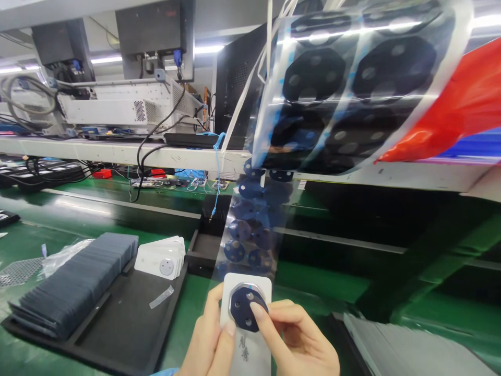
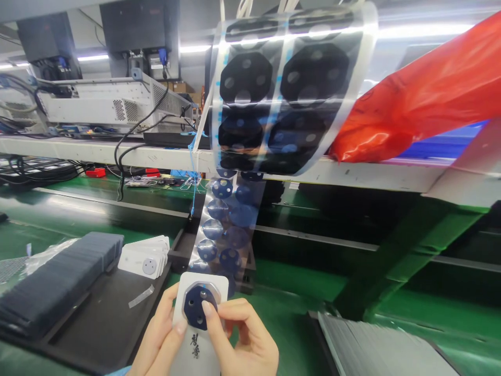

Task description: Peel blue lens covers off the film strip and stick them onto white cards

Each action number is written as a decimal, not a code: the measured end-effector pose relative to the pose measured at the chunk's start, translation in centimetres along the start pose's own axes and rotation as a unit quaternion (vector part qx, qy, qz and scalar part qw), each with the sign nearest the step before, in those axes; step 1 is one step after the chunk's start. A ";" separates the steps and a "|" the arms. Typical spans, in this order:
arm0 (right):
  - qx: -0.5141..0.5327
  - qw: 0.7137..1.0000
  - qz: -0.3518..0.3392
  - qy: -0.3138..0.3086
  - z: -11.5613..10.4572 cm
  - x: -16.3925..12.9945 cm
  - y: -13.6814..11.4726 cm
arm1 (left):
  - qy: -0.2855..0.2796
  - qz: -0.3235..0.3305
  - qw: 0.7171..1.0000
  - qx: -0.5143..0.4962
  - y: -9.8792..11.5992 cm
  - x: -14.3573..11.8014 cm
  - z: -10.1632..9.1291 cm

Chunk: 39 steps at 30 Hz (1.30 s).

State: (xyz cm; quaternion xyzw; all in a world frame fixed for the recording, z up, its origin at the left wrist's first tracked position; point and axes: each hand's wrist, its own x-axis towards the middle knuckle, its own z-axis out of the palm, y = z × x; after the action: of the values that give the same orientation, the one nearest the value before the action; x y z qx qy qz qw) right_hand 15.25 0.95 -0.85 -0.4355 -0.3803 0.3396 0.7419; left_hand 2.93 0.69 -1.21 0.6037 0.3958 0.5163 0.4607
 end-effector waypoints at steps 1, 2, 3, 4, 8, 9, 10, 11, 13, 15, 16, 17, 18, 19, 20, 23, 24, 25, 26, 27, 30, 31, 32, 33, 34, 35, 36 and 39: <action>-0.002 1.000 -0.003 0.000 0.0 0.0 0.1 | 0.001 -0.004 1.000 -0.004 0.0 -0.1 0.0; -0.006 1.000 -0.008 0.000 0.0 0.0 0.1 | 0.003 -0.008 1.000 -0.008 0.1 -0.2 0.0; -0.010 1.000 -0.015 0.000 0.0 -0.1 0.1 | 0.007 -0.012 1.000 -0.011 0.1 -0.2 0.1; -0.016 1.000 -0.026 0.001 0.1 -0.1 0.2 | 0.011 -0.015 1.000 -0.013 0.2 -0.3 0.2; -0.052 0.994 -0.093 0.004 0.3 -0.4 0.6 | 0.050 -0.024 0.998 -0.001 0.7 -0.2 0.8; -0.065 0.991 -0.121 0.001 0.3 -0.4 0.8 | 0.063 -0.023 0.998 0.002 0.8 -0.1 0.9; -0.084 0.985 -0.153 0.001 0.4 -0.5 1.0 | 0.073 -0.020 0.997 0.004 0.9 0.0 1.0; -0.109 0.976 -0.187 0.003 0.4 -0.5 1.2 | 0.078 -0.017 0.997 0.006 0.9 0.2 1.1; -0.176 0.955 -0.236 0.023 0.6 -0.5 1.6 | 0.079 -0.014 0.997 0.005 0.8 0.3 1.2; -0.225 0.942 -0.247 0.043 0.8 -0.5 1.9 | 0.081 -0.014 0.997 0.007 0.5 0.4 1.1; -0.227 0.942 -0.244 0.050 0.9 -0.5 1.9 | 0.085 -0.014 0.996 0.010 0.4 0.4 1.0; -0.216 0.947 -0.234 0.051 1.0 -0.4 1.9 | 0.088 -0.011 0.996 0.012 0.3 0.4 0.9; -0.194 0.957 -0.211 0.043 1.1 -0.4 1.8 | 0.086 -0.008 0.996 0.014 0.3 0.4 0.8; -0.166 0.971 -0.170 0.026 1.1 -0.4 1.7 | 0.079 -0.004 0.997 0.013 0.3 0.5 0.7; -0.139 0.984 -0.114 0.005 1.1 -0.3 1.4 | 0.069 -0.004 0.998 0.007 0.3 0.6 0.7; -0.073 0.995 0.057 -0.043 0.8 0.0 0.7 | 0.020 -0.046 0.998 -0.021 0.7 1.1 0.6; -0.060 0.993 0.087 -0.045 0.5 0.1 0.5 | 0.001 -0.076 0.997 -0.032 0.7 1.4 0.6; -0.054 0.992 0.102 -0.043 0.2 0.2 0.4 | -0.020 -0.107 0.993 -0.044 0.7 1.6 0.6; -0.054 0.992 0.109 -0.040 -0.2 0.3 0.4 | -0.042 -0.133 0.989 -0.056 0.6 1.9 0.6; -0.060 0.991 0.111 -0.039 -0.6 0.4 0.4 | -0.062 -0.149 0.984 -0.071 0.5 2.1 0.6; -0.085 0.989 0.110 -0.044 -1.8 0.7 0.7 | -0.109 -0.161 0.973 -0.125 -0.4 2.4 0.7; -0.092 0.989 0.107 -0.045 -2.1 0.7 0.7 | -0.120 -0.161 0.969 -0.144 -0.7 2.5 0.8; -0.096 0.989 0.102 -0.046 -2.4 0.6 0.7 | -0.128 -0.160 0.965 -0.161 -0.9 2.4 0.8; -0.097 0.990 0.094 -0.046 -2.6 0.6 0.7 | -0.132 -0.160 0.962 -0.175 -1.0 2.3 0.7; -0.097 0.991 0.085 -0.045 -2.6 0.5 0.6 | -0.136 -0.157 0.961 -0.184 -1.1 2.2 0.7; -0.097 0.991 0.076 -0.042 -2.7 0.4 0.6 | -0.139 -0.153 0.960 -0.189 -1.1 2.1 0.6; -0.098 0.992 0.066 -0.040 -2.7 0.3 0.5 | -0.142 -0.148 0.960 -0.190 -1.0 2.0 0.4; -0.106 0.993 0.039 -0.036 -2.5 0.0 0.2 | -0.160 -0.119 0.965 -0.172 -0.6 1.7 -0.2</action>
State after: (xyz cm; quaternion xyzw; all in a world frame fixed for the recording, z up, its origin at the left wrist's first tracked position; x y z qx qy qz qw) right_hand 17.36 0.04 -1.91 -0.5138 -0.4233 0.3416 0.6634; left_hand 2.97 2.49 -1.34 0.5385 0.2913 0.4144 0.6734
